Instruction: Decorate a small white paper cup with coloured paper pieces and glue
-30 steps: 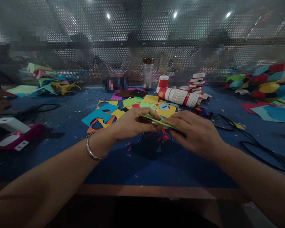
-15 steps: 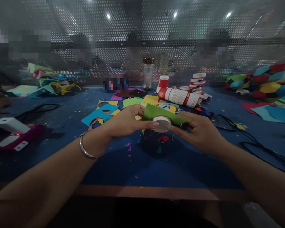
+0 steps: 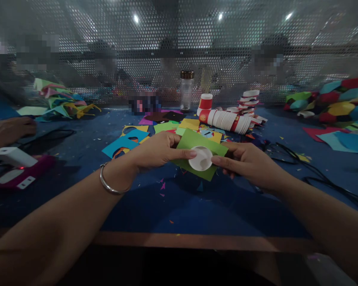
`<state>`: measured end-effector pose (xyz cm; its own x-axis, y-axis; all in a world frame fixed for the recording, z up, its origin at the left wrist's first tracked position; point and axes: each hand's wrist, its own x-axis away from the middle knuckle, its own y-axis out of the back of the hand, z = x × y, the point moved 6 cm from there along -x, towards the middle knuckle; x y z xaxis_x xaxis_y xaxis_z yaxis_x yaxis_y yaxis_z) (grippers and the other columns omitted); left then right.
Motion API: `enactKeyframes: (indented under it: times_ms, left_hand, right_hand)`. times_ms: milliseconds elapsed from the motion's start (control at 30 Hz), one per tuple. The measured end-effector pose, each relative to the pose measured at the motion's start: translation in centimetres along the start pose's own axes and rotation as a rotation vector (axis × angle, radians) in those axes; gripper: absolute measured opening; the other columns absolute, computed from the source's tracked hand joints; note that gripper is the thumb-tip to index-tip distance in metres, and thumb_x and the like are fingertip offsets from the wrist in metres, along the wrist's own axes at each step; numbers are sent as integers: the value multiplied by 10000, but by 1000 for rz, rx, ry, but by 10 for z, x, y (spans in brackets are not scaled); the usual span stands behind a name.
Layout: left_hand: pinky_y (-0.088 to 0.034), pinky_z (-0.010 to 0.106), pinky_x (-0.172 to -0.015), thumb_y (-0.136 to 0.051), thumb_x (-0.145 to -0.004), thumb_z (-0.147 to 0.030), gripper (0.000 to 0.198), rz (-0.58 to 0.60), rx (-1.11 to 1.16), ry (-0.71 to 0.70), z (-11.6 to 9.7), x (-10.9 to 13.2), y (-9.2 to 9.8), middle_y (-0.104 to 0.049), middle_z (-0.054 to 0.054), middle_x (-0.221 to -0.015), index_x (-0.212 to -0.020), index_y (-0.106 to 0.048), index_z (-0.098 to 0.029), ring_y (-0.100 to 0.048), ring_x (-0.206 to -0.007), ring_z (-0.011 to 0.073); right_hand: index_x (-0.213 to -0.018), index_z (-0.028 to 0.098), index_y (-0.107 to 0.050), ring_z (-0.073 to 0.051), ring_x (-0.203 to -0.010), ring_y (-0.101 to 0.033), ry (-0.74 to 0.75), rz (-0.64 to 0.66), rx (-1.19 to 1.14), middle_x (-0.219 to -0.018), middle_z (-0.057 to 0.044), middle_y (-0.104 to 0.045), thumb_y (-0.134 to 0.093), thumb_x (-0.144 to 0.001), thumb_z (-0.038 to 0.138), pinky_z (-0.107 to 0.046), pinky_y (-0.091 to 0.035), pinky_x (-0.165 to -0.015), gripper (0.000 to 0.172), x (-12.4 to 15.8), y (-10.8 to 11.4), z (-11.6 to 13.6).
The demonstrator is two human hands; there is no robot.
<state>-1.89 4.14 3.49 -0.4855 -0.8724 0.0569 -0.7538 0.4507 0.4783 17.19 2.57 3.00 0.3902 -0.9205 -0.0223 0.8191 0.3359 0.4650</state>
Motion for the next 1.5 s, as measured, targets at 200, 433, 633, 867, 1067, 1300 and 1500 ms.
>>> enactKeyframes:
  times_ms: [200,433,633,867,1067,1300,1500]
  left_hand:
    - [-302,253,-576,-769,-727,-538,374,50,-114,89,12,-4,4,-610,-16,-699,-811,-752,-174,-477,-634,121]
    - [-226,299,-567,-724,-726,-502,385,163,-404,96,15,-9,-2,-400,-45,-577,-577,-545,-195,-329,-566,115]
    - [-214,298,-541,-710,-741,-464,402,166,-526,64,18,-12,0,-410,-37,-588,-575,-459,-197,-344,-562,110]
    - [-298,289,-567,-734,-752,-480,356,132,-649,-18,12,-5,1,-535,-3,-729,-774,-515,-201,-450,-622,137]
    - [-435,385,-939,-715,-796,-592,644,-24,-681,-202,-2,5,10,-614,136,-1320,-1281,-565,-195,-563,-1157,303]
    - [-416,323,-991,-669,-864,-243,397,338,-642,-385,-17,19,-17,-686,78,-1240,-1258,-661,-192,-596,-1138,239]
    - [-434,283,-916,-680,-847,-178,394,356,-644,-359,-16,16,-22,-693,63,-1198,-1240,-683,-212,-621,-1083,213]
  right_hand:
    - [-853,193,-720,-108,-516,-540,-35,27,54,-604,18,-608,-745,-773,550,-228,-433,-458,367,-2,-2,-3]
    - [-993,193,-741,-129,-583,-579,-39,102,134,-713,-17,-682,-675,-826,413,-251,-443,-500,283,-4,-6,-13]
    - [-1000,181,-751,-151,-627,-602,62,84,281,-715,-25,-685,-625,-864,398,-276,-440,-559,285,-2,-6,-8]
    - [-981,192,-751,-142,-597,-600,198,71,464,-699,-14,-699,-595,-914,362,-260,-421,-562,240,1,-9,0]
    - [-998,171,-752,-152,-598,-626,252,88,516,-728,-30,-722,-569,-926,354,-262,-427,-554,268,2,-10,4]
    - [-994,164,-757,-150,-605,-630,296,69,556,-746,-39,-732,-542,-934,357,-262,-426,-563,296,3,-9,6]
    - [-961,183,-749,-135,-568,-586,308,63,563,-723,-25,-720,-547,-942,356,-255,-410,-544,266,3,-9,7]
